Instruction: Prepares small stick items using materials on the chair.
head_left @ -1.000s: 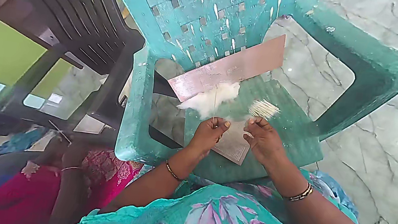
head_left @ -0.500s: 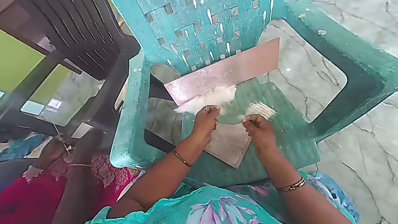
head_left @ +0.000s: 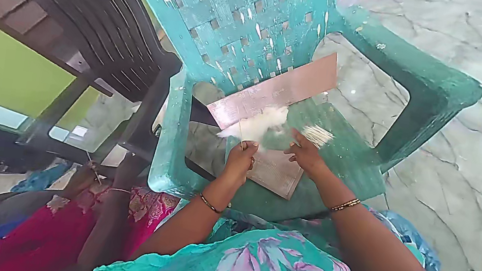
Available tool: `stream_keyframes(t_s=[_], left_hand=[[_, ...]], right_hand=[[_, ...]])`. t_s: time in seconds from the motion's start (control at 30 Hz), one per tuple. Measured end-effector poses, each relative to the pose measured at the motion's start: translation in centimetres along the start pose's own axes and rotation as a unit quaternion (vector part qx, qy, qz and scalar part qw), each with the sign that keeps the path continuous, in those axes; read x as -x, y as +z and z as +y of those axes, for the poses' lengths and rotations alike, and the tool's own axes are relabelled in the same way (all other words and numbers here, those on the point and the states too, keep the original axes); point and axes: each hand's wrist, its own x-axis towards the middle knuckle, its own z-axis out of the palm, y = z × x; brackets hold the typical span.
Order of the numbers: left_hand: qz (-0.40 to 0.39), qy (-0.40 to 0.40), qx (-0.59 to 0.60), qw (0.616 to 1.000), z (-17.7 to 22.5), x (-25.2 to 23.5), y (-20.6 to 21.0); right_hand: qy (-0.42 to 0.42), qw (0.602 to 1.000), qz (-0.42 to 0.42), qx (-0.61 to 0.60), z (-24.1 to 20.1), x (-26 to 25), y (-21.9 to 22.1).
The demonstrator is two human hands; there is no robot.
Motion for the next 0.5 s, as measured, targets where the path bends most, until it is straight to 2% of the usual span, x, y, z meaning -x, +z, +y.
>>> stream_keyframes(t_s=[0.1, 0.2, 0.27, 0.37, 0.5], left_hand=[[-0.002, -0.001, 0.013, 1.0, -0.1, 0.6, -0.1], [-0.019, -0.002, 0.054, 0.998, 0.2, 1.5, 0.1], [-0.034, -0.005, 0.079, 0.996, 0.5, 2.4, 0.4], [-0.06, -0.006, 0.096, 0.994, 0.6, 3.6, 0.9], [-0.081, -0.016, 0.095, 0.992, 0.5, 4.8, 1.2]], right_hand=[[-0.016, 0.998, 0.045, 0.047, 0.8, 0.0, -0.5], [-0.073, 0.994, 0.054, 0.06, 1.2, 1.0, -0.3], [-0.107, 0.994, 0.031, 0.019, 0.9, 2.5, 0.5], [-0.111, 0.99, -0.026, -0.083, 0.1, 4.8, 1.9], [-0.119, 0.984, -0.002, -0.136, 0.3, 5.5, 2.5]])
